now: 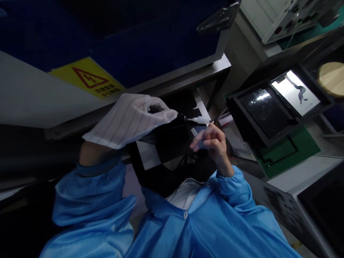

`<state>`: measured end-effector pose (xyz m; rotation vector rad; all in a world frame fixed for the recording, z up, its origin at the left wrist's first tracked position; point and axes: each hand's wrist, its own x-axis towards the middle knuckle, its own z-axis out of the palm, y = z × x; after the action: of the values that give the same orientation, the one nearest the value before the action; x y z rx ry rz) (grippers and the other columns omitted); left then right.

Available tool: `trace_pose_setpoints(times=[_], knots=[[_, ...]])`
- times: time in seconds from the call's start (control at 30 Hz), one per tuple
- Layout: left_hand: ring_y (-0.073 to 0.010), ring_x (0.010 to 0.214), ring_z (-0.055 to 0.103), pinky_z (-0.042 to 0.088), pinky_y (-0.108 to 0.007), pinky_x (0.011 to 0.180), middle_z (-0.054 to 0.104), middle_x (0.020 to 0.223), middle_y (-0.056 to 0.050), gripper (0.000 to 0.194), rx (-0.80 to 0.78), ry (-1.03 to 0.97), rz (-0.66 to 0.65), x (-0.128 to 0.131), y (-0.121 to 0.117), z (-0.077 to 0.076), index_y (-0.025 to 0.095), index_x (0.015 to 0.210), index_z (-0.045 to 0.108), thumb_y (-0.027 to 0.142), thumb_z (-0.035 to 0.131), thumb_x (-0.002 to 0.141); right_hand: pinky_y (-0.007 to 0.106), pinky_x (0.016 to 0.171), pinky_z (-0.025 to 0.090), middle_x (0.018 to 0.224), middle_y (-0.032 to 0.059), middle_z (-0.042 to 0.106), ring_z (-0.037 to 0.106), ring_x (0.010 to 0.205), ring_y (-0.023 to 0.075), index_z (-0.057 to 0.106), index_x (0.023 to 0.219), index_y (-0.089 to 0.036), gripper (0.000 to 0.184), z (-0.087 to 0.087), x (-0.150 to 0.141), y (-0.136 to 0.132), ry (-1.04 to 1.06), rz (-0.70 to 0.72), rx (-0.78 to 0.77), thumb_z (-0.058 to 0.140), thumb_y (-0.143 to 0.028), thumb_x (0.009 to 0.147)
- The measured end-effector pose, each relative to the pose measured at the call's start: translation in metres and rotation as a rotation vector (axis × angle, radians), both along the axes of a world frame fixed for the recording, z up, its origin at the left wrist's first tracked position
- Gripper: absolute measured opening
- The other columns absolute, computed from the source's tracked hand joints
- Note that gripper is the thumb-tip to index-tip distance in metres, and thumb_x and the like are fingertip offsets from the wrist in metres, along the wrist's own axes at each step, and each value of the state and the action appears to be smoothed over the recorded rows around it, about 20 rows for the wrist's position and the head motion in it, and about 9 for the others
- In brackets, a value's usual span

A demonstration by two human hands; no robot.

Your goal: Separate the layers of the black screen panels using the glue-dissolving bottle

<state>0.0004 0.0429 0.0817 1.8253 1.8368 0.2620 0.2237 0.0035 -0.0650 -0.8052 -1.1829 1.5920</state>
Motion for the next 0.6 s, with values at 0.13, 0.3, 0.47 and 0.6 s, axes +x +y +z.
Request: trace_pose_setpoints(times=[0.13, 0.3, 0.47, 0.6], knots=[[-0.0250, 0.078, 0.063, 0.058, -0.041, 0.087, 0.072, 0.078, -0.002, 0.044, -0.042, 0.039, 0.024, 0.010, 0.005, 0.008, 0.031, 0.070, 0.066, 0.072, 0.053, 0.073, 0.040, 0.057, 0.066, 0.084, 0.0078, 0.083, 0.074, 0.064, 0.0229, 0.035, 0.072, -0.031, 0.048, 0.003, -0.001, 0.001, 0.041, -0.067, 0.009, 0.066, -0.058, 0.097], [-0.0258, 0.079, 0.064, 0.056, -0.042, 0.083, 0.074, 0.079, -0.004, 0.044, -0.034, -0.001, 0.019, 0.014, 0.006, 0.009, 0.030, 0.068, 0.068, 0.072, 0.054, 0.072, 0.034, 0.057, 0.062, 0.074, -0.0029, 0.075, 0.068, 0.057, 0.0178, 0.040, 0.087, -0.031, 0.037, 0.009, -0.009, 0.000, 0.016, -0.188, 0.082, 0.069, -0.047, 0.103], [-0.0256, 0.079, 0.065, 0.058, -0.041, 0.080, 0.072, 0.077, -0.007, 0.041, -0.031, 0.030, 0.073, 0.011, 0.004, 0.005, 0.028, 0.068, 0.068, 0.068, 0.059, 0.070, 0.032, 0.076, 0.065, 0.088, -0.0023, 0.075, 0.077, 0.078, 0.0169, 0.061, 0.105, -0.029, 0.018, 0.006, -0.011, 0.003, -0.343, -0.265, 0.326, 0.070, -0.044, 0.109], [-0.0241, 0.085, 0.068, 0.060, -0.038, 0.082, 0.075, 0.084, -0.006, 0.061, 0.039, 0.076, 0.040, 0.003, 0.002, -0.002, 0.023, 0.079, 0.075, 0.079, 0.050, 0.079, 0.027, 0.078, 0.063, 0.100, 0.0013, 0.079, 0.077, 0.085, 0.0146, 0.069, 0.111, -0.026, 0.008, -0.003, -0.012, 0.008, -0.525, -0.314, 0.688, 0.063, -0.029, 0.115]])
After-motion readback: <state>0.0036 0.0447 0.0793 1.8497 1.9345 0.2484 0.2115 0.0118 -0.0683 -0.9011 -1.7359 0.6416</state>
